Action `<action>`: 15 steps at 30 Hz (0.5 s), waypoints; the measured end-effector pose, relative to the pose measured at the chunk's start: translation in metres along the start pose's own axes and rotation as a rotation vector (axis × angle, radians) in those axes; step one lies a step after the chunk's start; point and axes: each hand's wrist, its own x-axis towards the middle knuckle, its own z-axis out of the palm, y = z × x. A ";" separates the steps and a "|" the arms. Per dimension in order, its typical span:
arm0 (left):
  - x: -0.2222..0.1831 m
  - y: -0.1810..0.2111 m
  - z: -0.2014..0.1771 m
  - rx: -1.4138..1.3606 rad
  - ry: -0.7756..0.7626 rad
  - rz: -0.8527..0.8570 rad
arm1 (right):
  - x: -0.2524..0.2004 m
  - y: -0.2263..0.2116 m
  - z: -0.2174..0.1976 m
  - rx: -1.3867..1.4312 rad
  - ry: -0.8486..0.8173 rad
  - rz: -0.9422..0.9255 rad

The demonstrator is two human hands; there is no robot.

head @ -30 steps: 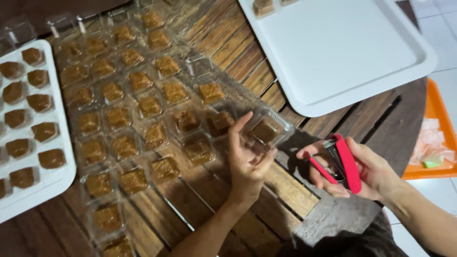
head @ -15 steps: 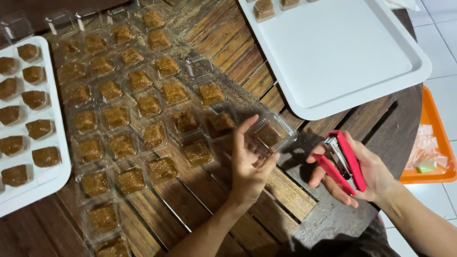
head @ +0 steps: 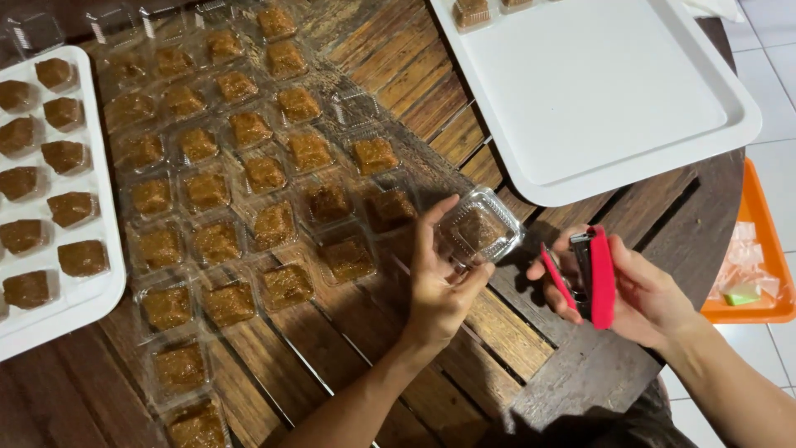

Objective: Sealing small plastic food containers by closing the lids and using a stapler to secure them.

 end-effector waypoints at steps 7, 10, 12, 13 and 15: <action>0.002 0.002 0.002 -0.025 -0.002 -0.010 | -0.002 -0.002 0.001 -0.099 -0.140 -0.096; 0.001 0.003 0.001 -0.011 -0.004 -0.032 | -0.002 -0.003 0.004 -0.171 -0.126 -0.117; 0.001 0.005 0.001 -0.006 -0.006 -0.038 | -0.001 -0.003 0.005 -0.203 -0.129 -0.126; 0.001 0.006 0.001 -0.003 -0.008 -0.043 | -0.001 -0.004 0.006 -0.235 -0.133 -0.135; 0.002 0.004 0.002 -0.014 0.003 -0.047 | 0.000 -0.007 0.013 -0.281 -0.072 -0.096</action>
